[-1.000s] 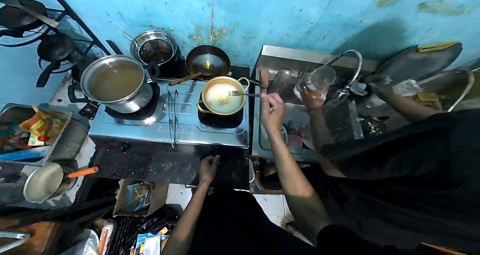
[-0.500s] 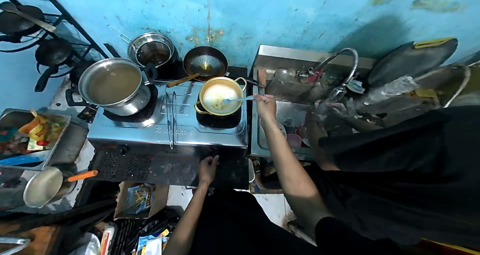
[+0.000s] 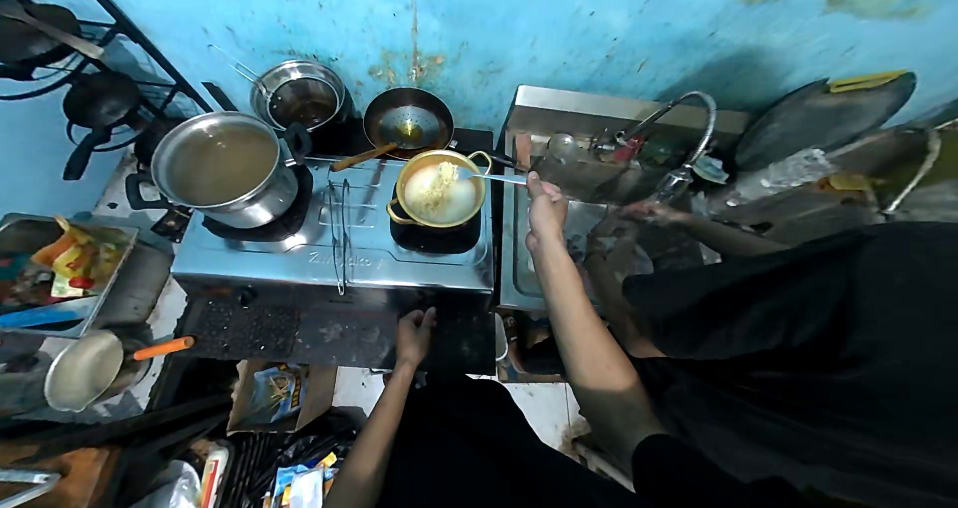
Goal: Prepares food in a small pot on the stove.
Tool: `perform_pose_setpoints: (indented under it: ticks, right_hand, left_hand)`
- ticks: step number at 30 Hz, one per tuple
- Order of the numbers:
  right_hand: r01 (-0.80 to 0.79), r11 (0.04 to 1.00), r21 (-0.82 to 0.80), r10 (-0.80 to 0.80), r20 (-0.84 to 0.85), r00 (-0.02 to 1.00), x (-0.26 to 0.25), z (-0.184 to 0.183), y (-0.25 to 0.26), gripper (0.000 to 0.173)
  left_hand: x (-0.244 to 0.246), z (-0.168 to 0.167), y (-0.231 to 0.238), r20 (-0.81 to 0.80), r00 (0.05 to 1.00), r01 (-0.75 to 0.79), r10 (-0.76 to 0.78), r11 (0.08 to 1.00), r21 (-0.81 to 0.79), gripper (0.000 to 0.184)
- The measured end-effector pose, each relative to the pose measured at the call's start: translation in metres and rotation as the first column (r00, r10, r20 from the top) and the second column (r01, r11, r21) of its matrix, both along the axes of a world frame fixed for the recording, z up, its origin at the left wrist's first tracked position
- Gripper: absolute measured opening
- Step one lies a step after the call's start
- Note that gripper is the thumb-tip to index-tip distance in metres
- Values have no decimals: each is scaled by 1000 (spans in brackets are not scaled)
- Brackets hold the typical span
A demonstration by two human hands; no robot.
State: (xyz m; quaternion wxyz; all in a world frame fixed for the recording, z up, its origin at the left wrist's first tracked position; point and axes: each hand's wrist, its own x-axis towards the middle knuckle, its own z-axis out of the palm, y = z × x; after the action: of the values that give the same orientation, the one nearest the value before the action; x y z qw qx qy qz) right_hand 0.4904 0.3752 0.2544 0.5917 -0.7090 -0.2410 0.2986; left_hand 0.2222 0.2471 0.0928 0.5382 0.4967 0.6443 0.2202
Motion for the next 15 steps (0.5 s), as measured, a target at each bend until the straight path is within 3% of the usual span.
perform_pose_setpoints:
  ticks: [2,4,8,9,12,15]
  right_hand:
    - [-36,995,89,26,120,992,-5,-5,3,36]
    - [-163,976,141,105,347,932,-11,-12,4,33]
    - [-398,917,-19,277,748,603,-23,-16,0,24]
    - [-395,914,-87,303,794,527,-25,-13,-3,25]
    - [-312,927,-207,331,842,425,-23,-1,-10,26]
    - [-264,948,-178,262,908,327,-18,11,-15,29]
  left_hand:
    - [-1,-1,0,-1,1000,-2,2,1000,6,36]
    - [0,-2,-1,10,1000,-10,10,1000,16,36]
    - [-1,1,-1,-11,1000,-6,6,1000,15,36]
    - [-1,1,-1,-11,1000,-7,8,1000,18,36]
    - [0,-1,-1,14,1000,-17,17,1000,20,35]
    - [0,-1,-1,37,999,-22,21,999,25,35]
